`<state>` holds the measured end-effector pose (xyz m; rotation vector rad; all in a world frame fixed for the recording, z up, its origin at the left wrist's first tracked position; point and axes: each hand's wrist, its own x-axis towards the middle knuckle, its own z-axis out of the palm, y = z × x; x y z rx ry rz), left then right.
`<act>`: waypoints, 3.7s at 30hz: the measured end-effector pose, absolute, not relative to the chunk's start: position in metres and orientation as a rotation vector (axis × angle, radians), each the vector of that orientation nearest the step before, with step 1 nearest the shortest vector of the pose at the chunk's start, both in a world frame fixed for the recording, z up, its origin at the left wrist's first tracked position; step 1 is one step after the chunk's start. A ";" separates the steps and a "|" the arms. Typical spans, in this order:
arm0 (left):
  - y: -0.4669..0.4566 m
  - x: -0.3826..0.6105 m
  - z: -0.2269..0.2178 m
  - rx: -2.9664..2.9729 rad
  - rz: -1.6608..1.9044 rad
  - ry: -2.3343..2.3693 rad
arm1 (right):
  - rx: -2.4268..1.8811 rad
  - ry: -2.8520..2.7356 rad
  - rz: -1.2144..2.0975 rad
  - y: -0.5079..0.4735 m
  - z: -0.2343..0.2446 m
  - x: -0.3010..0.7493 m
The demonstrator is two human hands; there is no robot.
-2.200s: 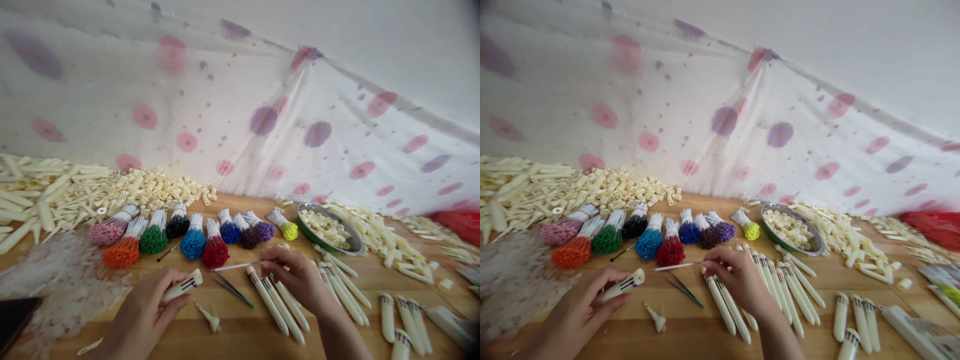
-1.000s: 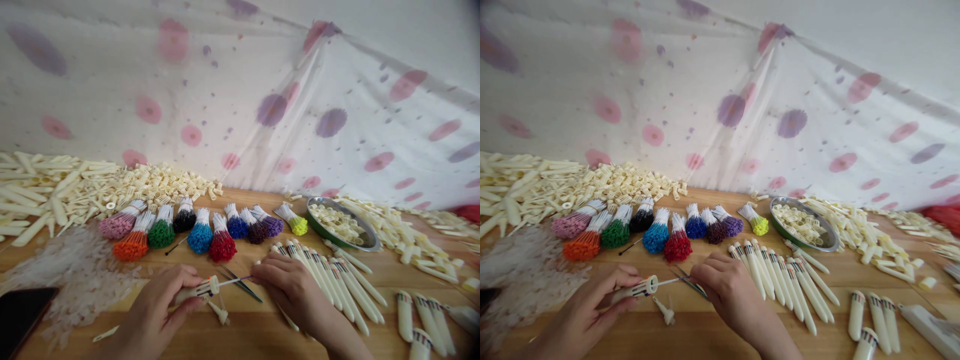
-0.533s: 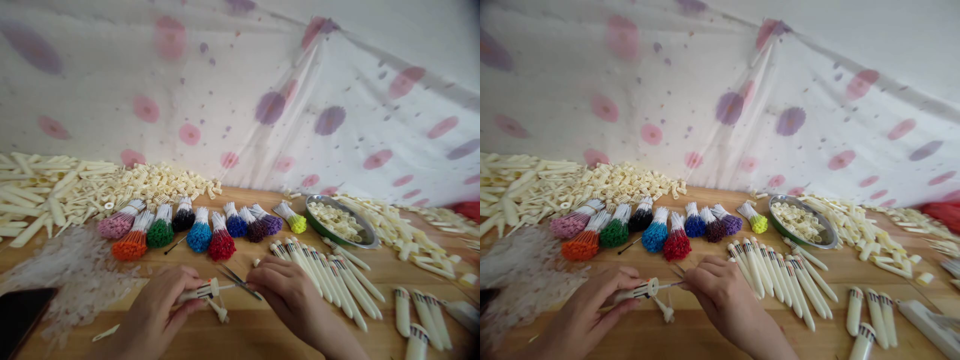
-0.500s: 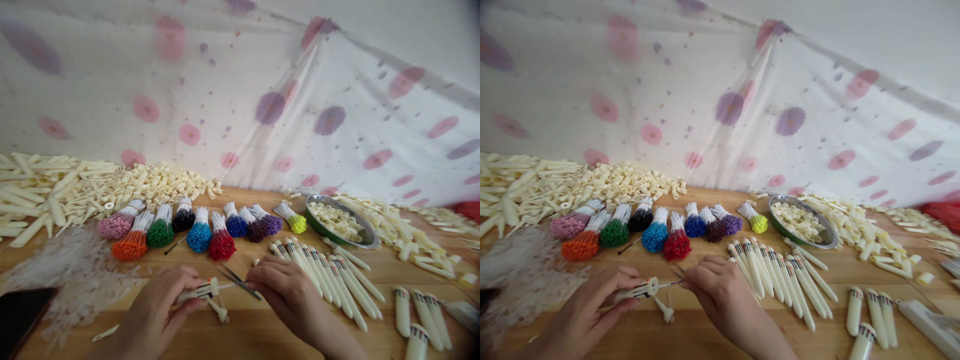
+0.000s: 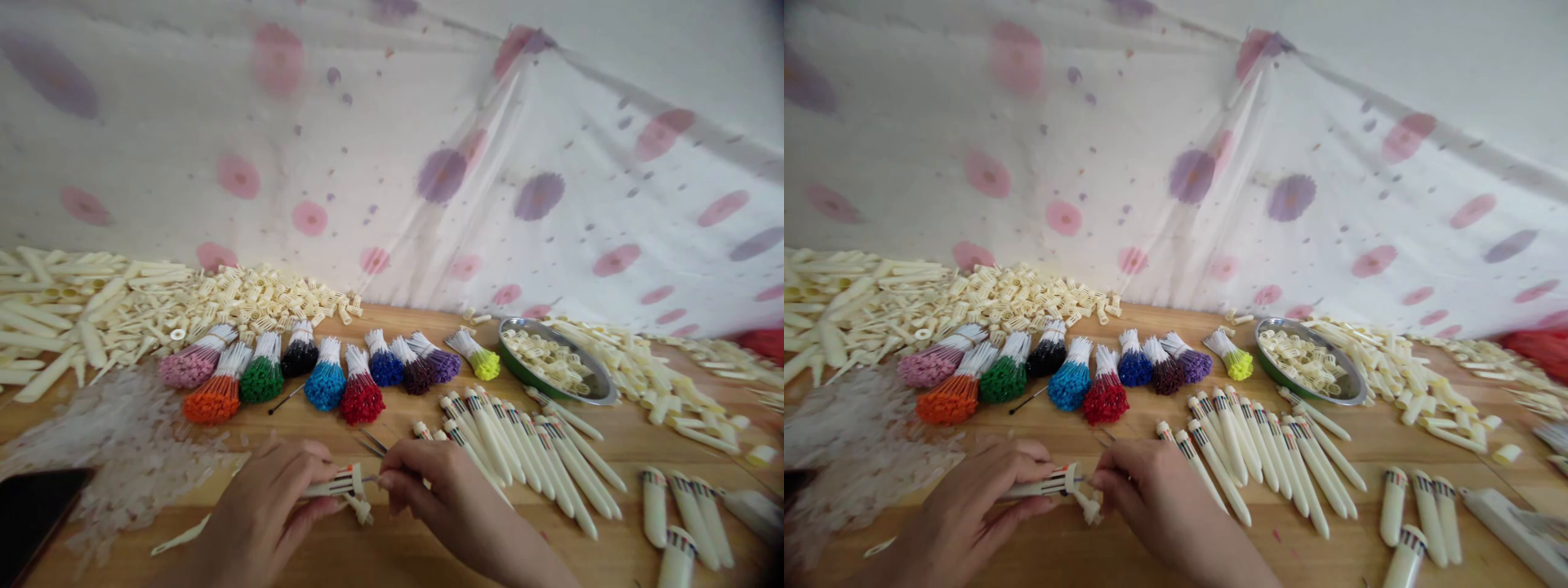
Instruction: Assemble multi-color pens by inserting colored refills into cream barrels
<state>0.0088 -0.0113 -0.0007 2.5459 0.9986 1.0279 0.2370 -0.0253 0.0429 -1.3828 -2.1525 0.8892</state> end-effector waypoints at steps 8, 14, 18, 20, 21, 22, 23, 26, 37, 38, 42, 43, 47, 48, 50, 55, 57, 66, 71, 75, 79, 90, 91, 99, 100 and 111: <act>-0.016 0.013 -0.002 2.347 1.130 1.051 | -1.329 -2.064 0.936 -0.030 0.045 0.229; -0.014 0.009 -0.003 2.168 1.156 1.078 | -1.638 -2.204 0.659 -0.014 0.032 0.246; -0.010 0.003 -0.002 2.097 1.088 1.078 | -1.835 -2.431 0.350 0.000 0.002 0.242; -0.009 0.001 -0.003 2.036 1.018 1.081 | -1.828 -2.445 0.333 0.004 -0.009 0.238; -0.008 0.001 -0.003 1.994 0.981 1.088 | -1.827 -2.446 0.324 0.005 -0.011 0.237; -0.008 0.001 -0.002 1.950 0.938 1.096 | -1.826 -2.444 0.317 0.005 -0.012 0.237; -0.008 0.002 -0.001 1.904 0.898 1.104 | -1.827 -2.435 0.319 0.005 -0.011 0.238; -0.007 0.003 0.005 1.789 0.810 1.135 | -1.827 -2.369 0.339 0.003 0.002 0.248; -0.005 0.002 0.007 1.675 0.686 1.136 | -1.114 -2.136 0.296 -0.022 0.045 0.252; -0.006 0.003 0.006 1.664 0.681 1.131 | -1.103 -2.145 0.268 -0.021 0.044 0.251; -0.007 0.002 0.008 1.575 0.642 1.107 | -1.037 -2.189 0.018 -0.016 0.045 0.259; -0.007 0.002 0.009 1.542 0.622 1.090 | -1.014 -2.204 -0.063 -0.015 0.046 0.263; -0.006 0.005 0.018 1.444 0.522 1.017 | -0.928 -2.276 -0.280 -0.017 0.053 0.273; -0.006 0.006 0.019 1.425 0.498 0.999 | -0.914 -2.295 -0.291 -0.018 0.054 0.274; -0.006 0.006 0.019 1.401 0.467 0.964 | -0.898 -2.332 -0.274 -0.020 0.056 0.272; -0.007 0.003 0.016 1.371 0.470 0.923 | -0.894 -2.340 -0.129 -0.022 0.056 0.262; -0.007 0.002 0.015 1.357 0.478 0.888 | -0.886 -2.321 -0.051 -0.024 0.056 0.258; -0.007 0.004 0.020 1.324 0.483 0.842 | -0.905 -2.392 -0.130 -0.035 0.060 0.250; -0.009 0.004 0.021 1.320 0.477 0.838 | -0.882 -2.396 -0.156 -0.034 0.060 0.247; -0.009 0.005 0.020 1.300 0.475 0.815 | -0.867 -2.394 -0.159 -0.033 0.062 0.246; -0.009 0.005 0.021 1.294 0.478 0.814 | -0.853 -2.393 -0.129 -0.034 0.062 0.246; -0.011 0.002 0.008 1.732 0.709 0.953 | -1.011 -2.249 0.199 -0.034 0.056 0.238; -0.011 0.003 0.008 1.779 0.758 0.949 | -1.010 -2.235 0.208 -0.034 0.056 0.238; -0.017 0.008 0.017 2.067 1.004 0.930 | -0.882 -2.268 0.128 -0.037 0.052 0.237; -0.018 0.008 0.017 2.060 1.002 0.938 | -0.872 -2.265 0.117 -0.037 0.052 0.237; -0.011 0.007 0.011 1.628 1.016 0.795 | -0.889 -2.291 0.008 -0.041 0.065 0.237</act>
